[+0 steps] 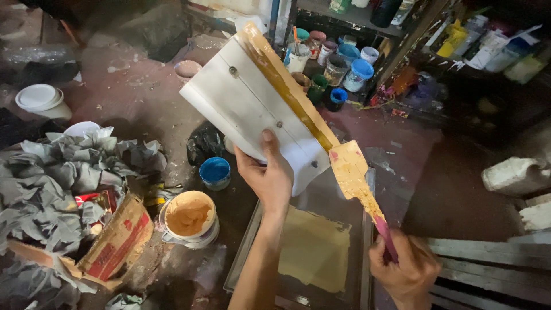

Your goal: Preparing a screen for printing by applying ink with a spatula and cleaning the squeegee.

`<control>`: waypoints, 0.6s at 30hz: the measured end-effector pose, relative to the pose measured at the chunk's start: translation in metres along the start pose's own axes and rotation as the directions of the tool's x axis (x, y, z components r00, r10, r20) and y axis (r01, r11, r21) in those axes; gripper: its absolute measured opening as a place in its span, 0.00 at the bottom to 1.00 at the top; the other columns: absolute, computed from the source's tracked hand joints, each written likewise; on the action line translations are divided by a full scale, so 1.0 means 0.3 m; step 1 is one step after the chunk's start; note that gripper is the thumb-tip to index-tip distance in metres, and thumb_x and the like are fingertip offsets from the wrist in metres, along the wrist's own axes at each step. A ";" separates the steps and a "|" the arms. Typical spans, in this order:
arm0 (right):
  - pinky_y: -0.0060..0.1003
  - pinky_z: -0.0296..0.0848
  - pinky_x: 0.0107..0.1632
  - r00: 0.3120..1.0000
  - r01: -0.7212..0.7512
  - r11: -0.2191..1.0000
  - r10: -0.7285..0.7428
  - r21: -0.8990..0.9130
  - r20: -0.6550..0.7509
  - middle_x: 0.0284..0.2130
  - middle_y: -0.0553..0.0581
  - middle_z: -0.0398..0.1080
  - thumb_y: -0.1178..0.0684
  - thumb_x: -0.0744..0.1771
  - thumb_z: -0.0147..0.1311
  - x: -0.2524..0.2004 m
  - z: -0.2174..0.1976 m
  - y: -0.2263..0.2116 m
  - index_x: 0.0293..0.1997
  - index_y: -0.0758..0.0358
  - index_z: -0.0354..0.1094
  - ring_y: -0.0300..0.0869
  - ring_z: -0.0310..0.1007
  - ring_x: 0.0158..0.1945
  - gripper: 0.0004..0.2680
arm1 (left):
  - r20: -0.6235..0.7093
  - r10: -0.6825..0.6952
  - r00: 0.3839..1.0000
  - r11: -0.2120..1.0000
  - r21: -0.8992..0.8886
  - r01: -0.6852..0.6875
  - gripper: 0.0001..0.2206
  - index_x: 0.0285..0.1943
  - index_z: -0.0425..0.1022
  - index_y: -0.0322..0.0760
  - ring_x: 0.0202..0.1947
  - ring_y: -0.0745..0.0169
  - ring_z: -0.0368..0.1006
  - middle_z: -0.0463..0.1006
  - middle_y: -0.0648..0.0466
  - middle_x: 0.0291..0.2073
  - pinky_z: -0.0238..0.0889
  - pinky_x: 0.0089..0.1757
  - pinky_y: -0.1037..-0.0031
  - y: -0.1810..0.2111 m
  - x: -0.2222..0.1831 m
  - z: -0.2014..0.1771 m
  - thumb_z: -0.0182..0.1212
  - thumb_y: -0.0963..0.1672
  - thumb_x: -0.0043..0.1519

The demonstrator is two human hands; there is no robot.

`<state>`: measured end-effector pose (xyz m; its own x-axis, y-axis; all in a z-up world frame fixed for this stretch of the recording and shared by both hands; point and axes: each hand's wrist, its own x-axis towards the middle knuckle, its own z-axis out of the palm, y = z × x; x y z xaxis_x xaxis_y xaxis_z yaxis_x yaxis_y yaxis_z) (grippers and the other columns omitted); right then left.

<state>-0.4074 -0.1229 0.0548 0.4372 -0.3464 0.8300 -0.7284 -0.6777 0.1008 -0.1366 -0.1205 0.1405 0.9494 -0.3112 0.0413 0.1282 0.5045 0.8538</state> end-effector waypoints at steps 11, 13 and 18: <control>0.41 0.61 0.24 1.000 -0.011 1.000 0.011 0.010 -0.003 0.17 0.53 0.63 0.57 0.64 0.56 0.056 -0.011 0.021 0.35 0.65 0.72 0.45 0.63 0.19 0.03 | 0.293 0.141 0.946 0.958 0.202 -0.205 0.24 0.61 0.69 0.35 0.34 0.66 0.74 0.81 0.54 0.38 0.67 0.35 0.73 -0.063 -0.052 -0.023 0.56 0.53 0.62; 0.40 0.60 0.23 1.000 -0.006 1.000 0.006 0.016 0.006 0.16 0.53 0.61 0.57 0.64 0.56 0.065 -0.016 0.032 0.34 0.65 0.71 0.45 0.61 0.19 0.03 | 0.313 0.149 0.938 0.956 0.197 -0.217 0.23 0.57 0.69 0.35 0.32 0.67 0.72 0.80 0.55 0.35 0.66 0.33 0.73 -0.081 -0.055 -0.024 0.57 0.54 0.62; 0.44 0.62 0.27 1.000 -0.004 0.998 0.004 0.065 0.007 0.20 0.56 0.63 0.58 0.64 0.55 0.086 -0.014 0.050 0.38 0.67 0.70 0.51 0.62 0.21 0.04 | 0.389 0.165 0.906 0.948 0.191 -0.255 0.25 0.53 0.69 0.34 0.27 0.69 0.66 0.75 0.57 0.30 0.61 0.28 0.76 -0.105 -0.068 -0.025 0.56 0.57 0.62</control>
<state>-0.4093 -0.1393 0.0798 0.4379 -0.3535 0.8266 -0.6944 -0.7169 0.0613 -0.1579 -0.1240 0.1089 0.7701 -0.5120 0.3805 -0.1755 0.4034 0.8980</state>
